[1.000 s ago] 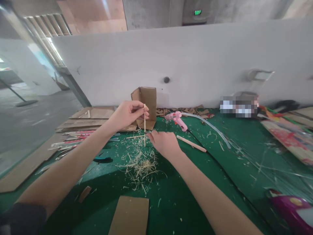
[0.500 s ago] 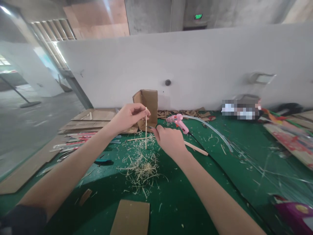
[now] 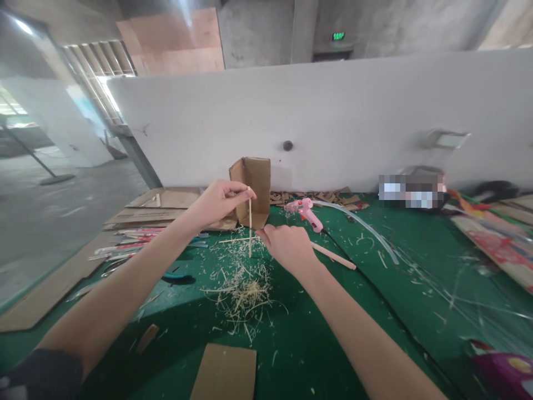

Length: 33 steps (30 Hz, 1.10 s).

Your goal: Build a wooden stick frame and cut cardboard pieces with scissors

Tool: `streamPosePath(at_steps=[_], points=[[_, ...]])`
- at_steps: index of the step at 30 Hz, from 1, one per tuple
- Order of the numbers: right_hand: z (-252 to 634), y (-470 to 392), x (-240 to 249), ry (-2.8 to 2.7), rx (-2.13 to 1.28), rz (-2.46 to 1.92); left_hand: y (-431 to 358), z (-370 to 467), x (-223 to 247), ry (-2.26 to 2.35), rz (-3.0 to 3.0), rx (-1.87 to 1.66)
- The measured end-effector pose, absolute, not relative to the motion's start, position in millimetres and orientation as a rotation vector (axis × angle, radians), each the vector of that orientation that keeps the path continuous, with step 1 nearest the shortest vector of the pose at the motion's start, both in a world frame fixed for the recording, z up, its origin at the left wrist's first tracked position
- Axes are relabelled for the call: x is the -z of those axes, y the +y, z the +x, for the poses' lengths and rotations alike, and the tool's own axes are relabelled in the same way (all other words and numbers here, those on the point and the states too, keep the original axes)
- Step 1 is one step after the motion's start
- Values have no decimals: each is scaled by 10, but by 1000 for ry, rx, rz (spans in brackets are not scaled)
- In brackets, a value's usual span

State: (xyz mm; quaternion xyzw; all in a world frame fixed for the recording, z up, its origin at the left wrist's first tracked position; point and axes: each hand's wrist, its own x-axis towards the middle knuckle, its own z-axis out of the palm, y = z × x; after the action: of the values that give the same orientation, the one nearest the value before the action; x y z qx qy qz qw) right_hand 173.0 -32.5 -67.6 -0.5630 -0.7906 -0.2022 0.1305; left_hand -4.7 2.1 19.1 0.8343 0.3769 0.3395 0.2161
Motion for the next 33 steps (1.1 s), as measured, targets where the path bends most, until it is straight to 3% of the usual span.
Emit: streamPosePath(at_steps=[9,16,23,29,33], points=[[1766,-281,520,-2094,669,-1627,-13,-40,-214,1001,2342,-905],[1744,-334,731,-2374,558,-1586,22,-59,-192,1044,2341,-899],[1760,-281,597,-2138,630,-1620,-21,-44,-220,1040,2389,-871],[1742,-360,852,-2419,516,-1582,-8,-51,-208,1063,2402,-854],[1761,-338,731,-2288,565,-1602,9,-47,-192,1045,2435,-883]])
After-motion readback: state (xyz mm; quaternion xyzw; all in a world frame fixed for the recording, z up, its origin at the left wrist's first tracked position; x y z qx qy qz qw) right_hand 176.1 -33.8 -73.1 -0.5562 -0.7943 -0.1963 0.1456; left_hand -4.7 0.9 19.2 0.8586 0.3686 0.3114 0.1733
